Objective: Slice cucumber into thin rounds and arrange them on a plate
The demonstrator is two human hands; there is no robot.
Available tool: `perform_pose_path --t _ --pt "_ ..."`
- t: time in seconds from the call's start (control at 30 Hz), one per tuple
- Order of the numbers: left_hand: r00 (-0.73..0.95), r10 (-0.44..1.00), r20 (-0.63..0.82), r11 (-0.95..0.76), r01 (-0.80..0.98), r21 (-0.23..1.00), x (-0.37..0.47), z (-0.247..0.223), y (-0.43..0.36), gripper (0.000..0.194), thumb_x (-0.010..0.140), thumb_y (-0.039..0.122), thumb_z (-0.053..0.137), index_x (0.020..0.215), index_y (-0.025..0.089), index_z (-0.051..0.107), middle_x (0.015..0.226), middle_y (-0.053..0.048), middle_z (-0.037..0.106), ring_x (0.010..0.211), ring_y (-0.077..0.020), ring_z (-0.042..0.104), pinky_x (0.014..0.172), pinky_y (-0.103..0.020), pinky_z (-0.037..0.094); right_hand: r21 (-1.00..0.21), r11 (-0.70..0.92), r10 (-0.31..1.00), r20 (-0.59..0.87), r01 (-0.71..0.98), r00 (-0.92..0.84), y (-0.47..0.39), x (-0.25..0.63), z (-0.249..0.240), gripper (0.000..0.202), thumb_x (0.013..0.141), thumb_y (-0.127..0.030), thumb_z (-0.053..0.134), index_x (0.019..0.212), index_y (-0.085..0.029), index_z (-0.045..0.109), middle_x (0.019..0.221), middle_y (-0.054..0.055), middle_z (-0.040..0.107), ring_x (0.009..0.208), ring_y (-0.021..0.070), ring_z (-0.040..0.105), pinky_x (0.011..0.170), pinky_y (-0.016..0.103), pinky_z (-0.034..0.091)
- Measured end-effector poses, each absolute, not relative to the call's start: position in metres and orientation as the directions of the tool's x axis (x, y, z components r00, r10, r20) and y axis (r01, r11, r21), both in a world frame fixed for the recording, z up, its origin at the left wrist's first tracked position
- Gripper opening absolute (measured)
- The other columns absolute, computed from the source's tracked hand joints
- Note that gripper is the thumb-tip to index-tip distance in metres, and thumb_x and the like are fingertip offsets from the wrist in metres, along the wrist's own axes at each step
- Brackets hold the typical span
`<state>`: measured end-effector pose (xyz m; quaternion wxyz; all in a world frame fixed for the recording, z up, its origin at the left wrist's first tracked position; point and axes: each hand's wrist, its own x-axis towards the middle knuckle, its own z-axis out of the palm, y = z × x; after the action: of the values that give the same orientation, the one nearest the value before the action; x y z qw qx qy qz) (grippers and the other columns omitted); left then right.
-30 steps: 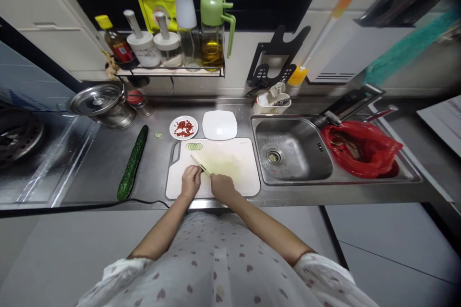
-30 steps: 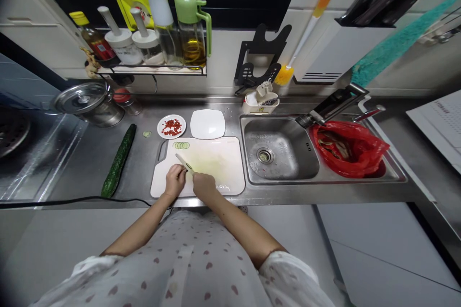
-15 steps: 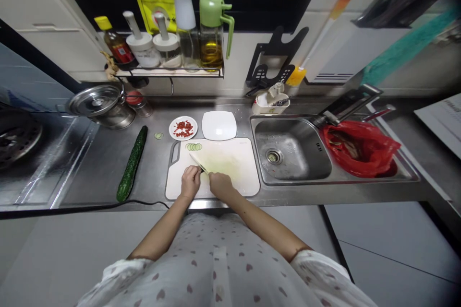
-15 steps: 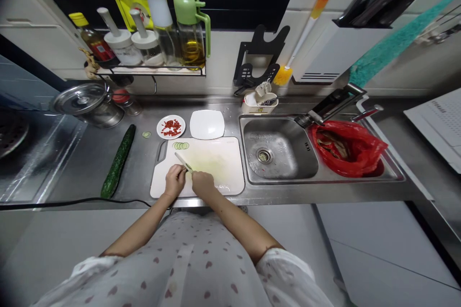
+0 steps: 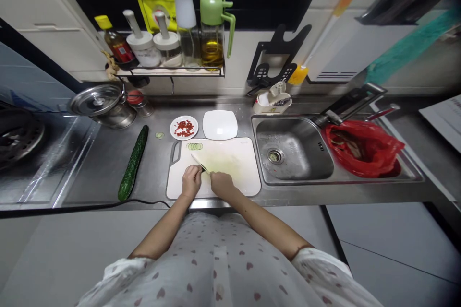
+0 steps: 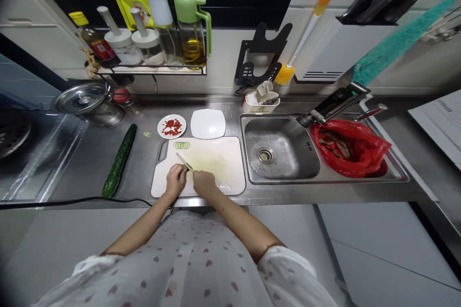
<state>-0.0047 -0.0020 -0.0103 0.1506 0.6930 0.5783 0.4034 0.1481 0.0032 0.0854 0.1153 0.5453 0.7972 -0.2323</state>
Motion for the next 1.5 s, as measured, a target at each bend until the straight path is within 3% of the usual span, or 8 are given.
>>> perform_pose_path --t 0.6,1.5 --pt "0.0 0.925 0.38 -0.283 0.666 0.69 -0.004 -0.009 -0.002 0.017 0.09 0.021 0.045 0.079 0.02 0.058 0.082 -0.005 0.061 0.082 -0.0164 0.056 0.077 -0.03 0.047 -0.213 0.331 0.801 -0.451 0.919 -0.393 0.01 0.15 0.077 0.025 0.085 -0.011 0.041 0.103 -0.014 0.058 0.095 0.012 0.068 0.092 0.0216 0.065 0.074 0.029 0.047" --pt "-0.045 0.937 0.347 -0.231 0.666 0.709 -0.004 -0.012 -0.005 0.016 0.09 0.022 0.044 0.087 0.021 0.06 0.084 -0.006 0.061 0.086 -0.0185 0.056 0.079 -0.033 0.046 -0.205 0.225 0.804 -0.513 0.952 -0.301 -0.012 0.165 0.081 0.027 0.086 -0.011 0.04 0.104 -0.014 0.059 0.094 0.014 0.068 0.093 0.0222 0.065 0.074 0.03 0.046"
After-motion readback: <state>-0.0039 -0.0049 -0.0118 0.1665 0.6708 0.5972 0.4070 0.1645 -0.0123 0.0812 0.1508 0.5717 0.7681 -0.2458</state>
